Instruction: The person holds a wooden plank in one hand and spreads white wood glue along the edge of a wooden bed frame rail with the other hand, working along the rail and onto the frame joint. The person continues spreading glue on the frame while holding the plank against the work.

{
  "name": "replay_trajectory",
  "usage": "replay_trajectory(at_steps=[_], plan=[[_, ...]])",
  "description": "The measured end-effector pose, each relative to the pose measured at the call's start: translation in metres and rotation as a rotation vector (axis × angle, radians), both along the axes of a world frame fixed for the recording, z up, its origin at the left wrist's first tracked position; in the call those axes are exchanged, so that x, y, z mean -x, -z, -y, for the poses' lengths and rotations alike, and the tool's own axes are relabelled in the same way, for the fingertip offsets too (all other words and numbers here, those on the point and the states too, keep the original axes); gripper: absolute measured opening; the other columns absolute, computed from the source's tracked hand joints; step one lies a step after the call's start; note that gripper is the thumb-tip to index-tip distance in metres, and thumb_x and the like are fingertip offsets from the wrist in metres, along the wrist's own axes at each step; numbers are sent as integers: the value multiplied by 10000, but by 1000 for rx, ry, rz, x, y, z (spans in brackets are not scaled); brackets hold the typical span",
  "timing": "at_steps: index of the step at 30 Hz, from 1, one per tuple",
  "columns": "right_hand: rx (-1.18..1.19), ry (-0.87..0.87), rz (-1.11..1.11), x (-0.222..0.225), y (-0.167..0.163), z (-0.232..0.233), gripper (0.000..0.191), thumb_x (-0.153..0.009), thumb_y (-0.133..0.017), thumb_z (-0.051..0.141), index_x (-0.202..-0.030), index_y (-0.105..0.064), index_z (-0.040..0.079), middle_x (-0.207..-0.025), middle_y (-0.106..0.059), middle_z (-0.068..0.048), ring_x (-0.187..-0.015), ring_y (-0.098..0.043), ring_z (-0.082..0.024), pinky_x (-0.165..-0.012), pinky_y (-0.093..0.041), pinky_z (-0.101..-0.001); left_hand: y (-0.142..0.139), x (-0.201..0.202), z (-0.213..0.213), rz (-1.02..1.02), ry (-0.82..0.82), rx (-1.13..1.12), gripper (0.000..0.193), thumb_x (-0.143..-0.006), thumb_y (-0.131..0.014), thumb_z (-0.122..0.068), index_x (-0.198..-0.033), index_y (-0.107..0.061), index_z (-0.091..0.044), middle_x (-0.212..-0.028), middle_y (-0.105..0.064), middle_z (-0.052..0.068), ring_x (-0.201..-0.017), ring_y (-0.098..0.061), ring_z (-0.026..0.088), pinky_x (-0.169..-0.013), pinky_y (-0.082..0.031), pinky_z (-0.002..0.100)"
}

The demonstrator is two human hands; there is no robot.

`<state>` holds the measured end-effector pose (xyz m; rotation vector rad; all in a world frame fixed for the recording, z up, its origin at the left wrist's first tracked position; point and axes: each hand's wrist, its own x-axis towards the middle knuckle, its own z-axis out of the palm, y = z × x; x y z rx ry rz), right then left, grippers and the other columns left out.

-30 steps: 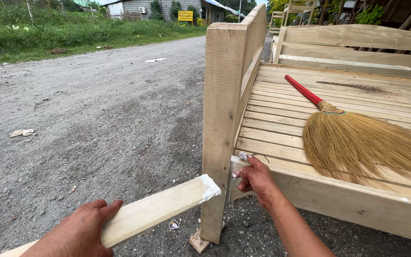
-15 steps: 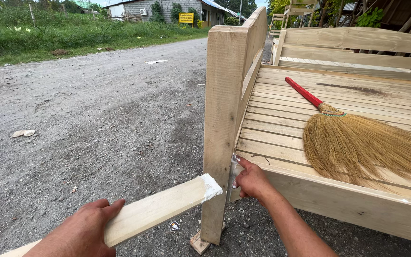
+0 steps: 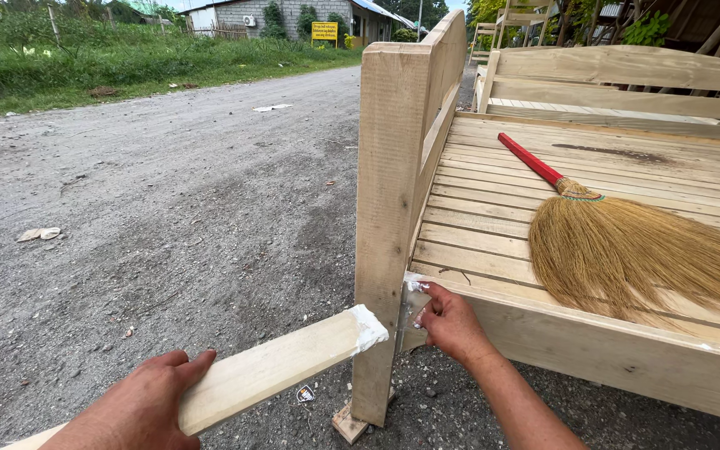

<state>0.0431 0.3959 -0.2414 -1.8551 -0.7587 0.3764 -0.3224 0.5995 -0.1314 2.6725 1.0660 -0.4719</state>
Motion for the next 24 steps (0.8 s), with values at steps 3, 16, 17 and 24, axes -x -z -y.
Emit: replay_trajectory(at_steps=[3, 16, 17, 24], plan=[[-90, 5, -145, 0, -3, -2, 719, -869, -600, -10, -1549, -436, 160, -783, -692, -60, -488, -580, -146, -477, -480, -308, 3, 2, -4, -1, 21, -22, 986, -824, -900, -241, -1620, -320, -281, -1648, -304, 70, -1522, -353, 265, -1274, -348, 385], [-97, 9, -224, 1, -4, -1, 673, -926, -583, 38, -1583, -456, 110, -844, -725, -47, -524, -590, -105, -507, -515, -288, -17, 4, 14, 12, -18, 40, 905, -833, -851, -217, -1580, -345, -278, -1449, -526, -40, -1373, -571, 128, -1239, -488, 271], [-129, 21, -223, 1, -7, 0, 661, -922, -610, 36, -1572, -499, 70, -838, -725, -48, -532, -593, -96, -508, -511, -282, -18, 3, 16, 22, -1, 34, 914, -821, -853, -216, -1583, -350, -263, -1431, -533, -26, -1360, -572, 140, -1223, -490, 278], [-66, 4, -319, 9, -30, -9, 796, -886, -590, 26, -1612, -294, 163, -800, -711, -68, -515, -591, -136, -514, -507, -305, -21, 5, 19, 35, -2, 51, 918, -810, -821, -156, -1585, -338, -250, -1381, -556, -23, -1332, -589, 147, -1203, -504, 283]])
